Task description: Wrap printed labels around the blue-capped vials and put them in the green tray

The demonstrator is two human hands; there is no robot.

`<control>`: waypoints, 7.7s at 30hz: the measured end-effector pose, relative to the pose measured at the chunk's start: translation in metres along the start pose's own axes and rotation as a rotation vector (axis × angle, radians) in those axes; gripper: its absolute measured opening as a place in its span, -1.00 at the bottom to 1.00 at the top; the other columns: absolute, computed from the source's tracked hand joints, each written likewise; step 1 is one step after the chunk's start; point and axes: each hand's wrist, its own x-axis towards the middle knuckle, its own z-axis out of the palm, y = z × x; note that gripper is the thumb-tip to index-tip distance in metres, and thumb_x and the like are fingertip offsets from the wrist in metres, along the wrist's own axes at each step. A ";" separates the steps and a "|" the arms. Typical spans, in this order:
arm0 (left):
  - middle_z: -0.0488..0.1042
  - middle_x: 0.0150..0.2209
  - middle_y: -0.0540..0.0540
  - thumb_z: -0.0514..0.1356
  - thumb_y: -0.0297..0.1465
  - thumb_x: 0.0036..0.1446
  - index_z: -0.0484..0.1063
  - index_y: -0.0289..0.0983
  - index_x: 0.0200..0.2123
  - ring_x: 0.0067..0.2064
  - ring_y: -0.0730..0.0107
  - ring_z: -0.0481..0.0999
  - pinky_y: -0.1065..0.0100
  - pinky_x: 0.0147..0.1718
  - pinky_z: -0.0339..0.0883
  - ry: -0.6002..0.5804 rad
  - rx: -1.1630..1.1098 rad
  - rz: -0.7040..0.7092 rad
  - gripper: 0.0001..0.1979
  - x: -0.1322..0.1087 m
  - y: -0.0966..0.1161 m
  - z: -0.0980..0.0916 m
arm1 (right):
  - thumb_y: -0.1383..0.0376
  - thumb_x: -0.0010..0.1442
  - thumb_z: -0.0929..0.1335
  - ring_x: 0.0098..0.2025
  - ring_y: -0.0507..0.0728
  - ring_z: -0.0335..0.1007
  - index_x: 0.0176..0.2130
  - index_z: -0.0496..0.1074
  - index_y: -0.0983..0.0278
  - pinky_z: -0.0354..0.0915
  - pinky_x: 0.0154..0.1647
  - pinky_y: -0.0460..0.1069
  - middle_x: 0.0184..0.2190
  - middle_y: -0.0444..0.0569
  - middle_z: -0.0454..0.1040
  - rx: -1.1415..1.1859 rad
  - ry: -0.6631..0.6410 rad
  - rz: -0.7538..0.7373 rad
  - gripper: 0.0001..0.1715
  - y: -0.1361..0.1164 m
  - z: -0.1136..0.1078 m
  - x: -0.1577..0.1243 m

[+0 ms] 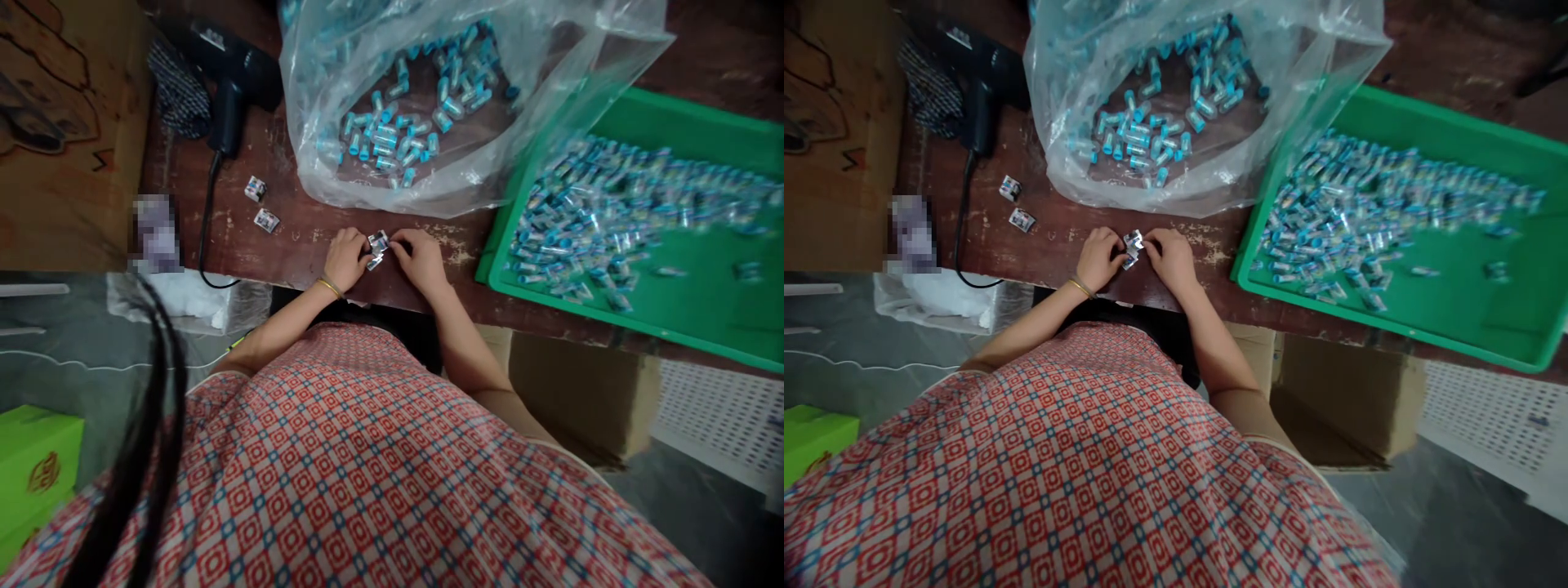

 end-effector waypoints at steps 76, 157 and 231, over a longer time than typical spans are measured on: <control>0.56 -0.43 -0.01 0.55 -0.16 -0.14 0.57 -0.29 -0.41 -0.41 0.47 0.45 0.36 -0.35 0.34 0.078 -1.117 -0.317 -0.62 -0.018 -0.019 -0.059 | 0.11 0.28 0.49 -0.04 0.14 0.52 -0.02 0.48 0.11 0.50 0.05 0.11 -0.08 -0.07 0.53 0.514 -0.178 -0.146 -0.69 -0.076 -0.027 0.055; 0.56 -0.37 -0.06 0.43 -0.26 0.08 0.57 -0.27 -0.40 -0.28 0.34 0.49 0.31 -0.22 0.35 0.226 -0.723 -0.267 -0.80 -0.015 -0.025 -0.036 | 0.11 0.40 0.35 -0.03 0.02 0.47 -0.34 0.34 0.24 0.32 0.15 0.02 -0.14 0.01 0.64 0.070 0.120 -0.037 -0.67 0.044 -0.033 0.166; 0.61 -0.34 -0.05 0.53 -0.05 0.00 0.64 -0.31 -0.20 -0.35 0.52 0.55 0.46 -0.31 0.39 -0.424 -1.540 -0.316 -0.52 -0.039 0.014 -0.065 | 0.16 0.25 0.52 0.24 0.28 0.51 -0.20 0.61 0.06 0.08 0.47 0.39 -0.03 -0.14 0.70 0.430 -0.036 -0.157 -0.91 -0.069 -0.017 -0.012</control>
